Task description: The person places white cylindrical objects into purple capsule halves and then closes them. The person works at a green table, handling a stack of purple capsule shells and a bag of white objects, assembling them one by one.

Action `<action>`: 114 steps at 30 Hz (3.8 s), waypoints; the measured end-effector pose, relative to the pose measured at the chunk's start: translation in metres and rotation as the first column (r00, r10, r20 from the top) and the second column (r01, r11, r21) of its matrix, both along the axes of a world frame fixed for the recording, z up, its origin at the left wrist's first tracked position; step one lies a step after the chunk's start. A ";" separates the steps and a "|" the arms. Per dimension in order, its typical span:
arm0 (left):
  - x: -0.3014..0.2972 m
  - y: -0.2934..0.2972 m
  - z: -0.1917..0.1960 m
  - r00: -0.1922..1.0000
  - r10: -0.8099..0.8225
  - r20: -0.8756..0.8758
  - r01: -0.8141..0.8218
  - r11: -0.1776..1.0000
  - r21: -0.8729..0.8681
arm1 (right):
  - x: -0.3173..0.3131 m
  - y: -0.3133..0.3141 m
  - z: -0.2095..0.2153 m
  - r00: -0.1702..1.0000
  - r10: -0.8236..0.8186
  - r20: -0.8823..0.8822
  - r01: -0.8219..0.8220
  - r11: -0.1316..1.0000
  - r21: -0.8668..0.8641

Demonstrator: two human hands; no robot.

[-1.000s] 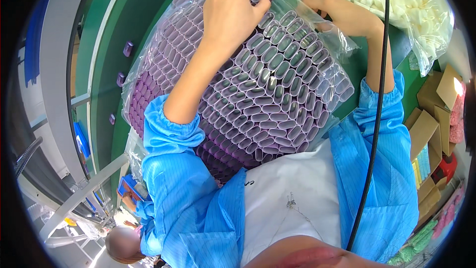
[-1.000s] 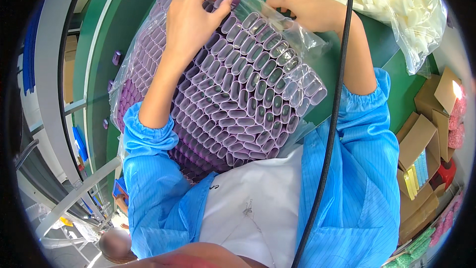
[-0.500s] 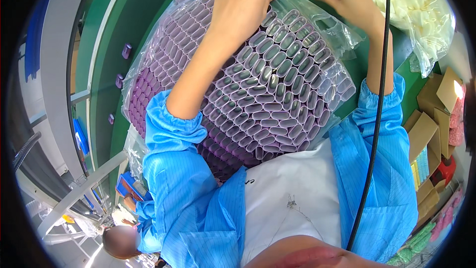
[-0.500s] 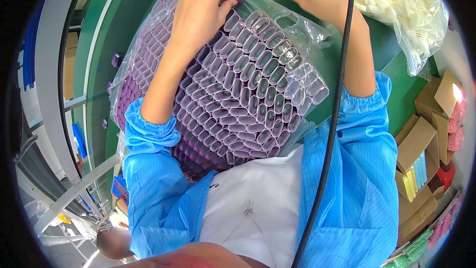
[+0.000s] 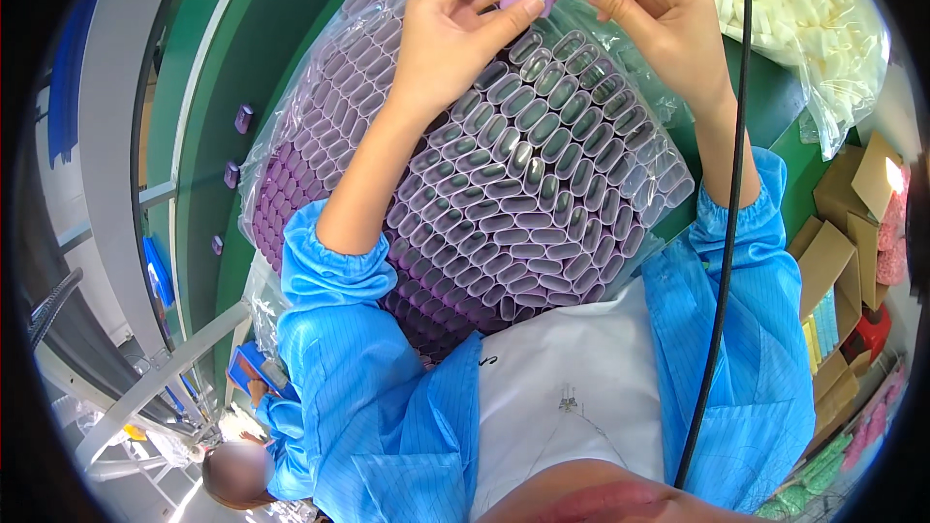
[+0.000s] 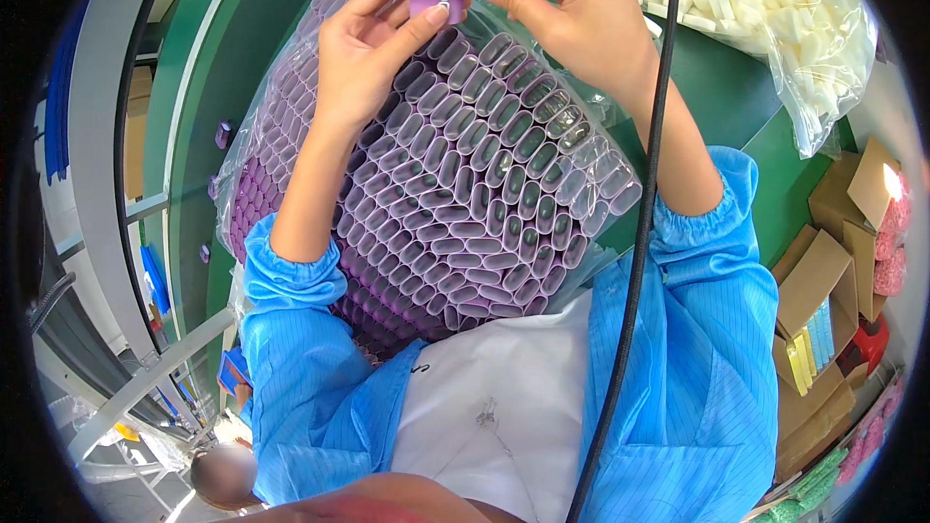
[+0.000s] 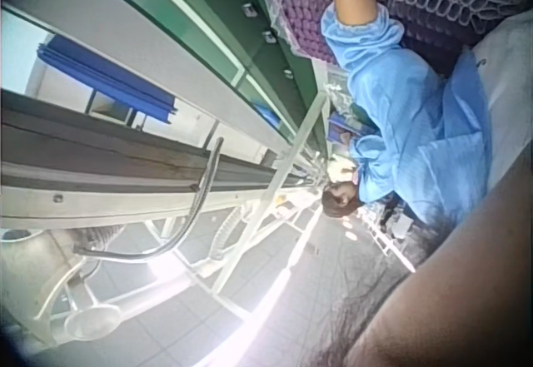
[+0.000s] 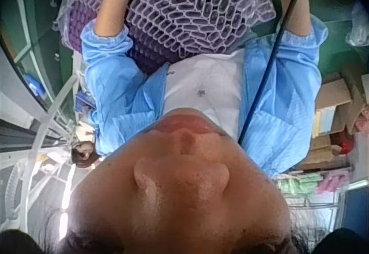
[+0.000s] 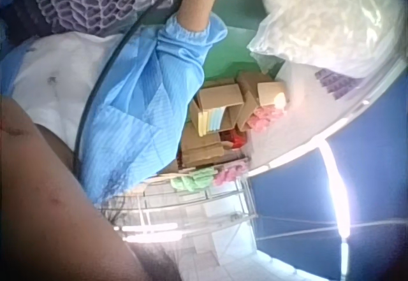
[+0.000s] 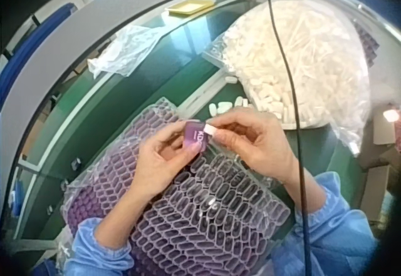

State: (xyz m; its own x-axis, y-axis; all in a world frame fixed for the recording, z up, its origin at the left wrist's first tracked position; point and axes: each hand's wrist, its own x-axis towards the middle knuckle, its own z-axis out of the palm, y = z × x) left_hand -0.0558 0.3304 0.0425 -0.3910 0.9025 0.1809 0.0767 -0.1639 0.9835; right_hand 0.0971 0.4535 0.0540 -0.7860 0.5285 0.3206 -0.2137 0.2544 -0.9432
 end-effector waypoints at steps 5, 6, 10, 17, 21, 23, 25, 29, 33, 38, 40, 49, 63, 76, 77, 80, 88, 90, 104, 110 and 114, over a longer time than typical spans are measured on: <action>-0.002 0.000 -0.003 0.988 0.003 -0.153 0.006 0.998 0.055 | -0.003 -0.002 0.001 0.979 -0.178 -0.104 0.204 0.897 0.393; 0.002 0.000 -0.003 0.988 0.005 -0.154 0.004 0.998 0.055 | -0.003 0.002 0.004 0.983 -0.142 -0.119 0.183 0.851 0.492; 0.004 -0.002 -0.004 0.948 0.014 -0.318 -0.005 1.000 0.028 | -0.006 -0.001 0.005 0.970 -0.131 -0.204 0.226 0.790 0.569; 0.005 -0.002 -0.003 0.931 0.003 -0.364 0.000 1.000 0.008 | -0.005 -0.006 -0.002 0.973 -0.174 -0.154 0.228 0.842 0.489; 0.007 -0.004 -0.007 0.999 -0.036 -0.040 0.038 0.998 0.054 | -0.004 0.010 0.000 0.976 -0.004 -0.217 0.128 0.817 0.562; 0.007 -0.003 -0.007 0.998 -0.060 0.019 0.058 0.995 0.083 | -0.002 0.014 0.001 0.975 0.032 -0.222 0.103 0.816 0.569; 0.006 -0.003 -0.006 0.997 -0.065 -0.034 0.068 0.992 0.104 | 0.000 0.013 -0.002 0.971 0.030 -0.237 0.103 0.843 0.528; 0.004 -0.005 -0.002 0.981 -0.091 -0.172 0.099 0.994 0.038 | 0.003 0.011 -0.006 0.972 0.035 -0.234 0.110 0.808 0.578; 0.007 -0.008 -0.006 0.992 -0.070 -0.101 0.077 0.995 0.070 | 0.001 0.010 -0.003 0.966 0.112 -0.233 0.081 0.725 0.684; 0.006 -0.005 0.000 0.986 -0.094 -0.139 0.112 0.986 0.122 | -0.001 0.008 -0.004 0.942 0.105 -0.318 0.164 0.685 0.710; 0.007 -0.007 -0.001 0.978 -0.109 -0.177 0.130 0.985 0.111 | -0.001 0.003 -0.002 0.948 0.083 -0.308 0.182 0.650 0.737; -0.002 -0.011 0.010 0.934 -0.107 -0.340 0.120 0.993 0.016 | 0.000 0.001 -0.001 0.966 0.059 -0.253 0.156 0.647 0.746; -0.315 -0.198 -0.056 0.576 0.176 -0.798 -0.773 0.434 -0.462 | -0.024 0.044 -0.043 0.837 -0.534 0.122 0.234 0.550 0.802; -0.017 0.009 0.013 0.283 -0.026 -0.959 -0.265 0.958 -0.104 | -0.040 0.039 -0.060 0.848 -0.529 0.044 0.256 0.480 0.839; -0.016 0.014 0.008 0.275 -0.058 -0.960 -0.303 0.942 -0.144 | -0.038 0.037 -0.056 0.858 -0.511 0.052 0.253 0.509 0.823; -0.017 0.017 0.005 0.269 -0.033 -0.962 -0.340 0.932 -0.127 | -0.028 0.035 -0.041 0.878 -0.477 0.038 0.293 0.598 0.746; -0.013 0.000 0.022 0.943 0.250 -0.218 -0.262 0.965 -0.028 | -0.010 0.000 0.010 0.981 -0.186 -0.059 0.183 0.982 -0.048; -0.008 0.000 0.008 0.983 0.166 0.074 -0.171 0.983 0.072 | -0.016 -0.004 -0.007 0.975 -0.128 -0.182 0.111 0.989 -0.098; 0.012 -0.006 -0.001 0.909 0.081 -0.409 -0.099 0.995 -0.023 | -0.010 0.005 -0.017 0.990 0.113 -0.082 -0.130 0.962 -0.239; 0.016 -0.005 0.001 0.994 0.080 -0.073 -0.083 0.996 -0.028 | -0.013 0.014 -0.018 0.976 0.132 -0.171 -0.130 0.991 0.021; 0.012 -0.005 -0.001 0.996 0.077 0.038 -0.078 0.996 0.044 | -0.007 0.010 -0.010 0.984 0.084 -0.157 -0.074 0.995 0.069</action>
State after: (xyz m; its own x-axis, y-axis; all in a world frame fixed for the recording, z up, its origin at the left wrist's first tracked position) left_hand -0.0439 0.3258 0.0419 -0.4665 0.8603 0.2057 0.0558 -0.2035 0.9775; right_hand 0.0897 0.4630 0.0442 -0.7607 0.4416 0.4757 -0.3817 0.2884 -0.8781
